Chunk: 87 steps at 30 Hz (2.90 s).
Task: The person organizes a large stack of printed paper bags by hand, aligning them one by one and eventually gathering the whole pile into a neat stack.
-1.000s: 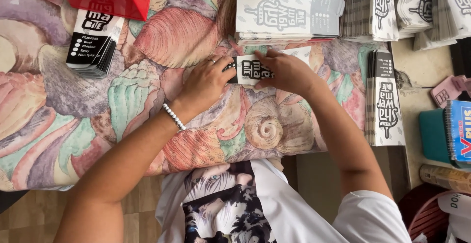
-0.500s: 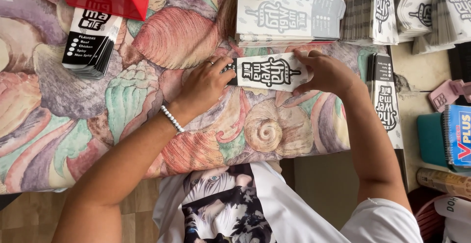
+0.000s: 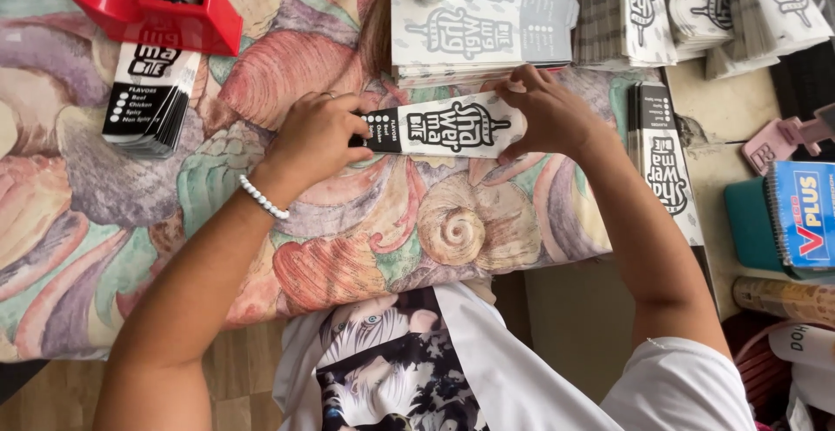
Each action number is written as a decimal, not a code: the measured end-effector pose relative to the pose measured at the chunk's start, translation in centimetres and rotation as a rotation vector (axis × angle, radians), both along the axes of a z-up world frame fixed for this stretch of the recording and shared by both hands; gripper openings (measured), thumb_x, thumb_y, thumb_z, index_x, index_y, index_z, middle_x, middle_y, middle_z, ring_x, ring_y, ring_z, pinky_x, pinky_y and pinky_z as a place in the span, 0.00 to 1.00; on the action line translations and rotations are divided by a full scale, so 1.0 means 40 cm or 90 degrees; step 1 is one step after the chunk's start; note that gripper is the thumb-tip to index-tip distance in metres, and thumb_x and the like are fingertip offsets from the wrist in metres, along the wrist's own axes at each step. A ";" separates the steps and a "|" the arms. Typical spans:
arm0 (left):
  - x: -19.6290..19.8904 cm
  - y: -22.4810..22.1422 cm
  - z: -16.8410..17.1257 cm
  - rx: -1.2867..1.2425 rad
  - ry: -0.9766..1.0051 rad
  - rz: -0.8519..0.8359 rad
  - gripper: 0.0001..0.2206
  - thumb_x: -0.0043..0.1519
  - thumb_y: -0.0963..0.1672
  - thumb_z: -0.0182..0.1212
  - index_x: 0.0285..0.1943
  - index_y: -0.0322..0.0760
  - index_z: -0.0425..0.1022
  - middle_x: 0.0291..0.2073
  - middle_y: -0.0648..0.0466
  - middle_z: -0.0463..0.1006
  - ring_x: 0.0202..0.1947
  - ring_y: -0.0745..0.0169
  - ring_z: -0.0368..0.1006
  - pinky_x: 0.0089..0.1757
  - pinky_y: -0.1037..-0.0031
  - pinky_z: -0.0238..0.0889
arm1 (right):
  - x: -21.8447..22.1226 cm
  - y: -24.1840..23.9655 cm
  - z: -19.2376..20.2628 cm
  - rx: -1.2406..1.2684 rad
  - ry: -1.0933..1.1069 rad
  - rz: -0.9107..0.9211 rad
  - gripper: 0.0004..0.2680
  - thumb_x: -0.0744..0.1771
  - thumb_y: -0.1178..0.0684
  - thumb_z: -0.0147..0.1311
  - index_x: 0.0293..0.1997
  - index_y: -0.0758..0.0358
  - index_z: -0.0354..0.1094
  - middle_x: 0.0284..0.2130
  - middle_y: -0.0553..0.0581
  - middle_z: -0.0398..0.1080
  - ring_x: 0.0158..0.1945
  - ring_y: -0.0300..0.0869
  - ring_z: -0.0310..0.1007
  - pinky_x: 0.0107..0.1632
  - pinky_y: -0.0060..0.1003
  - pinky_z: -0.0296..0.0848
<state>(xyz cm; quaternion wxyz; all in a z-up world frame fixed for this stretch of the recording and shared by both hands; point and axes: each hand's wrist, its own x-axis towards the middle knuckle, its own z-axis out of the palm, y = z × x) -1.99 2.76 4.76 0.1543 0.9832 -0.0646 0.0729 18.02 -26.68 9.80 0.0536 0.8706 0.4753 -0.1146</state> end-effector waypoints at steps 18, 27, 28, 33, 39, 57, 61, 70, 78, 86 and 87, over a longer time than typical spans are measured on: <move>0.112 -0.046 0.008 0.070 0.140 0.027 0.33 0.33 0.47 0.82 0.47 0.30 0.72 0.38 0.40 0.76 0.40 0.29 0.78 0.42 0.46 0.73 | -0.058 0.048 0.105 -0.005 0.119 0.035 0.45 0.50 0.44 0.76 0.74 0.62 0.54 0.61 0.62 0.67 0.65 0.58 0.66 0.62 0.48 0.68; 0.107 -0.043 0.003 0.046 0.141 0.014 0.28 0.33 0.45 0.80 0.41 0.25 0.77 0.37 0.38 0.75 0.40 0.28 0.78 0.42 0.45 0.73 | -0.049 0.059 0.081 -0.027 0.092 0.048 0.45 0.49 0.43 0.74 0.75 0.57 0.55 0.56 0.59 0.70 0.62 0.55 0.69 0.60 0.45 0.70; 0.106 -0.043 0.005 0.045 0.141 0.015 0.28 0.33 0.45 0.80 0.41 0.25 0.77 0.37 0.38 0.75 0.40 0.28 0.78 0.42 0.45 0.73 | -0.053 0.062 0.083 -0.027 0.092 0.049 0.45 0.49 0.43 0.74 0.75 0.57 0.55 0.56 0.59 0.70 0.62 0.55 0.69 0.60 0.45 0.70; 0.108 -0.045 -0.001 0.040 0.136 0.012 0.26 0.33 0.45 0.80 0.39 0.24 0.79 0.35 0.37 0.75 0.39 0.28 0.78 0.42 0.45 0.73 | -0.063 0.070 0.073 -0.037 0.057 0.057 0.47 0.47 0.40 0.73 0.75 0.56 0.54 0.56 0.60 0.68 0.61 0.55 0.68 0.60 0.45 0.70; 0.093 -0.060 0.045 0.027 0.142 0.014 0.23 0.37 0.42 0.81 0.39 0.20 0.79 0.35 0.35 0.75 0.40 0.26 0.78 0.44 0.45 0.73 | -0.101 0.085 0.135 0.020 0.111 0.068 0.44 0.52 0.37 0.74 0.75 0.61 0.53 0.61 0.68 0.64 0.66 0.59 0.63 0.66 0.49 0.64; 0.056 -0.112 0.053 -0.040 -0.020 -0.014 0.24 0.51 0.44 0.77 0.53 0.27 0.75 0.46 0.40 0.71 0.46 0.33 0.75 0.48 0.47 0.71 | -0.137 0.160 -0.127 0.218 0.085 0.127 0.29 0.62 0.36 0.66 0.65 0.63 0.67 0.32 0.58 0.72 0.32 0.56 0.76 0.38 0.52 0.77; 0.050 -0.147 -0.054 0.003 -0.185 -0.040 0.17 0.69 0.48 0.54 0.59 0.31 0.70 0.53 0.42 0.71 0.60 0.41 0.69 0.60 0.57 0.60 | -0.125 0.157 -0.147 0.225 0.075 0.131 0.26 0.60 0.41 0.69 0.62 0.61 0.70 0.31 0.58 0.71 0.32 0.60 0.76 0.37 0.56 0.76; 0.009 -0.149 -0.054 0.002 0.002 0.006 0.26 0.73 0.46 0.42 0.76 0.21 0.55 0.74 0.32 0.56 0.75 0.37 0.47 0.69 0.53 0.34 | -0.118 0.128 -0.066 0.152 0.149 0.073 0.32 0.62 0.33 0.65 0.70 0.62 0.62 0.29 0.55 0.73 0.30 0.48 0.75 0.43 0.42 0.79; 0.017 -0.142 -0.073 0.030 0.012 0.008 0.29 0.73 0.50 0.40 0.78 0.26 0.52 0.77 0.36 0.51 0.77 0.40 0.42 0.70 0.55 0.31 | -0.041 0.006 -0.002 -0.042 0.149 -0.127 0.44 0.53 0.32 0.70 0.77 0.51 0.52 0.26 0.62 0.78 0.39 0.60 0.79 0.50 0.56 0.76; 0.024 -0.140 -0.062 -0.010 0.075 0.030 0.30 0.71 0.51 0.38 0.80 0.29 0.48 0.78 0.37 0.46 0.78 0.41 0.37 0.70 0.53 0.25 | -0.033 -0.018 0.027 -0.058 0.178 -0.227 0.43 0.53 0.33 0.73 0.77 0.41 0.53 0.27 0.55 0.78 0.40 0.54 0.78 0.47 0.48 0.74; 0.023 -0.143 -0.058 -0.013 0.088 0.033 0.30 0.71 0.51 0.37 0.80 0.30 0.48 0.78 0.38 0.45 0.78 0.42 0.37 0.70 0.54 0.24 | -0.042 -0.020 0.045 -0.064 0.195 -0.247 0.42 0.54 0.36 0.74 0.76 0.44 0.54 0.27 0.56 0.79 0.40 0.54 0.78 0.48 0.47 0.73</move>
